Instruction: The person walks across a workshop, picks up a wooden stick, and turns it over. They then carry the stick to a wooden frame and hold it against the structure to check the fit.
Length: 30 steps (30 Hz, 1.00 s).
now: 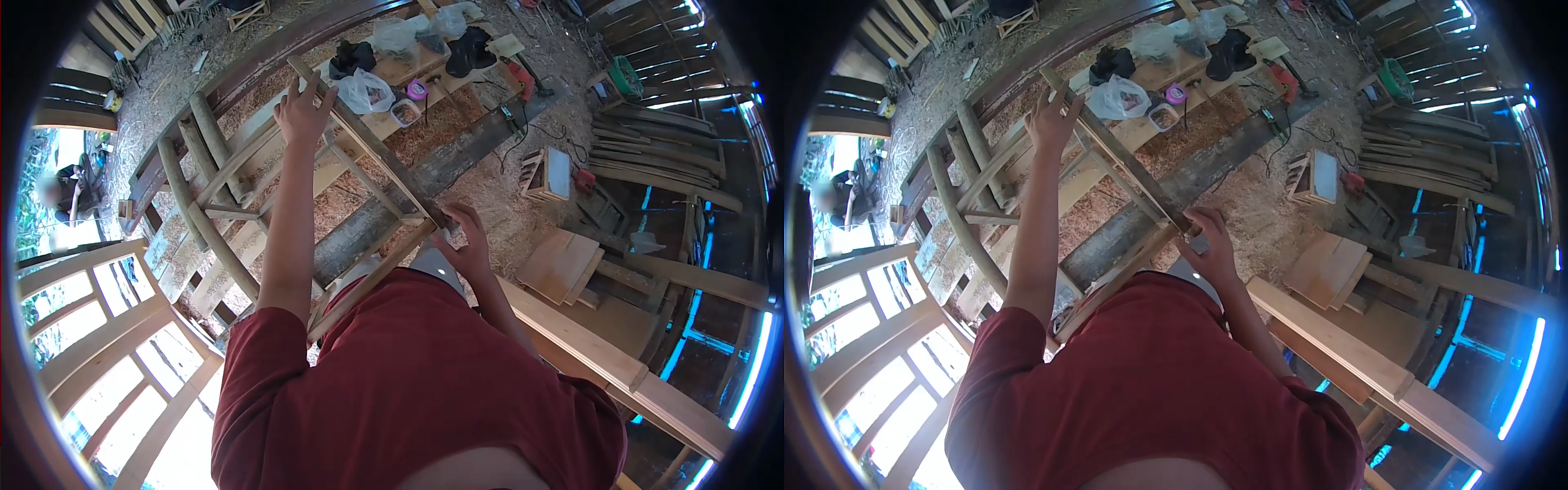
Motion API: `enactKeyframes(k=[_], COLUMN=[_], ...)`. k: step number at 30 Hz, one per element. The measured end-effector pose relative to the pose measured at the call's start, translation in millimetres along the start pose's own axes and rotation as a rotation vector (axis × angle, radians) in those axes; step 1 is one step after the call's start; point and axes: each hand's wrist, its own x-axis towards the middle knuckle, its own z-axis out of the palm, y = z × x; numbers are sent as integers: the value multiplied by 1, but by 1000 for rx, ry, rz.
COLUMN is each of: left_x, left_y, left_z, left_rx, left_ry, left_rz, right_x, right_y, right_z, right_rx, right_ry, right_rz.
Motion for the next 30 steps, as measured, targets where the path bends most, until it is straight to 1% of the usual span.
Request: enactKeyframes(k=[5,7,8,9,10,12,13,14,16,18,19,21,22,24,27,30], left_x=[-3,-8,-9,-10,-13,-27,-39,-54,-78,-98,-106,-118,-121,-123,-114,-98], left_y=[1,-3,-3,-1,4,19,32,47,82,108,120,141,149,165,187,198], left_z=[-2,-4,-6,-12,-17,-26,-29,-32,-49,-58,-61,-72,-75,-82,-98,-102], left_rx=[-87,-217,-283,-355,-431,-582,-594,-605,-871,-981,-1032,-1134,-1236,-1426,-1750,-1758], left_ry=[15,79,113,234,257,294,249,200,-78,-165,-161,-160,-202,-287,-295,-164], left_rz=[24,77,105,175,157,118,60,1,-251,-217,-240,-290,-437,-736,-663,-509], right_x=[10,11,12,13,13,16,17,15,10,9,9,10,11,16,14,11], right_y=[-9,-11,-10,-7,-6,-14,-17,-13,-1,-7,-12,-27,-36,-57,-66,-73], right_z=[5,8,8,8,8,4,3,3,4,2,1,-5,-8,-12,-15,-15], right_rx=[-111,-138,-168,-196,-225,-155,-119,-56,72,272,372,558,651,731,781,811], right_ry=[17,63,98,133,167,195,209,218,238,319,358,374,380,379,328,274], right_rz=[79,119,98,77,58,167,220,315,503,586,627,585,561,542,492,460])
